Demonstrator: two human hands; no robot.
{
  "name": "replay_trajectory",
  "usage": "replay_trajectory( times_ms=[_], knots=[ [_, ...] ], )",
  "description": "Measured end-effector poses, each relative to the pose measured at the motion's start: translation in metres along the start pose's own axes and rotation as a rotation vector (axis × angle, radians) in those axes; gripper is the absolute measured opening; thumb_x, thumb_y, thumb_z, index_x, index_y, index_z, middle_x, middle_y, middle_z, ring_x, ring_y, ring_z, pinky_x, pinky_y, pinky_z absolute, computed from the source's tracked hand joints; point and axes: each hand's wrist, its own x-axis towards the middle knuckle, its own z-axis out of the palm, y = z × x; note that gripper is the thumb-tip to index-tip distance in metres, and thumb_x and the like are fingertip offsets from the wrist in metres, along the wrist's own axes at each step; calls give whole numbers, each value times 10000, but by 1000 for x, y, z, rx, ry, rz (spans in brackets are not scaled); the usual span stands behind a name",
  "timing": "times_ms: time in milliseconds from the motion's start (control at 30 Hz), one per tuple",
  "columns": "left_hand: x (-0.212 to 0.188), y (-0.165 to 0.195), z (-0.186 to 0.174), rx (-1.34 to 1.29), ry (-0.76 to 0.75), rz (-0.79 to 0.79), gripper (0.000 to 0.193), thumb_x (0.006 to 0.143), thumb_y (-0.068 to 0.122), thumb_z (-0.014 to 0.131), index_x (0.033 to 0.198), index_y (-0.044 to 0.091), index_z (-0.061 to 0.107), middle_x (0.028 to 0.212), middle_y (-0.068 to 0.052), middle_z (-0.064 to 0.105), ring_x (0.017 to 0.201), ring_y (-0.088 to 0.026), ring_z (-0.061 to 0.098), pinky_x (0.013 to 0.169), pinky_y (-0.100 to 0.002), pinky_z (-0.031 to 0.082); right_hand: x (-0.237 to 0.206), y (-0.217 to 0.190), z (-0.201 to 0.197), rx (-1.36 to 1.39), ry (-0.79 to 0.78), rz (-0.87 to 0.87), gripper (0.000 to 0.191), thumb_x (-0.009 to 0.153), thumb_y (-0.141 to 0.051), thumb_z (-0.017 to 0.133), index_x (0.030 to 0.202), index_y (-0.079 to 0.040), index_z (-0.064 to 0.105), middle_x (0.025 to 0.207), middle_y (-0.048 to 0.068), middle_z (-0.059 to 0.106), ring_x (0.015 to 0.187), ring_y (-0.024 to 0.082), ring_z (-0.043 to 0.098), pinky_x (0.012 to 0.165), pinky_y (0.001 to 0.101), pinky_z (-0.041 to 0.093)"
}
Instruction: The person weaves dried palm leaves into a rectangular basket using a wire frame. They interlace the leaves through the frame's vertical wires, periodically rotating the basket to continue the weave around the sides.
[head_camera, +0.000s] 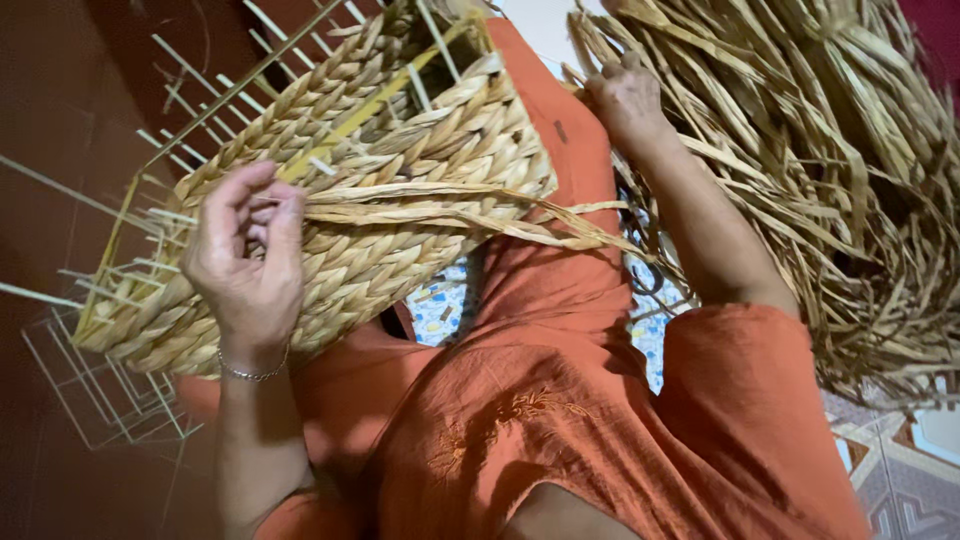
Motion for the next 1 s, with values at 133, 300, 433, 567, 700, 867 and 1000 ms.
replay_trajectory(
  times_ms=[133,300,433,567,700,867,1000],
  knots=[
    [6,-7,1,-51,-8,-9,224,1076,-39,680,1292,1,635,1095,-103,752,908,-105,711,723,-206,575,14,-3,13,40,25,18,153,870,-213,811,793,-136,704,841,94,653,865,285,606,868,479,556],
    [10,-11,2,112,30,99,104,1042,-36,707,1115,35,689,1095,-130,769,851,-116,737,654,-207,594,9,17,-28,486,192,142,211,866,-3,727,1073,8,692,1056,177,640,974,334,617,823,435,524],
    [19,-12,6,181,79,208,156,991,-32,749,1120,21,678,1120,-152,706,935,-180,714,762,-275,629,25,4,-75,878,255,237,109,1234,-67,510,1243,12,585,959,58,605,776,127,563,714,256,498],
    [27,-26,15,302,178,399,202,966,-39,770,1124,15,657,1080,-104,690,963,-222,713,824,-307,637,45,-48,-121,881,338,115,137,1214,-84,549,1189,23,631,972,116,661,718,130,551,609,260,435],
    [18,-37,15,315,135,390,214,926,-79,756,1089,16,655,1082,-104,694,972,-234,702,801,-338,620,67,-115,-153,637,370,-212,121,1174,-99,636,1103,-19,693,980,142,691,827,199,596,698,307,493],
    [17,-38,21,393,181,474,129,936,-84,729,1029,-16,672,1151,-142,667,993,-245,695,819,-334,639,94,-179,-161,696,313,-290,26,1068,-33,744,1068,-23,720,933,113,686,760,161,579,609,260,435],
    [11,-32,16,419,150,477,93,930,-60,740,1003,-56,681,1268,-186,618,982,-233,691,816,-327,635,100,-207,-171,742,209,-290,117,1076,-11,778,1046,-1,666,947,108,650,820,165,614,677,275,478]
  ],
)
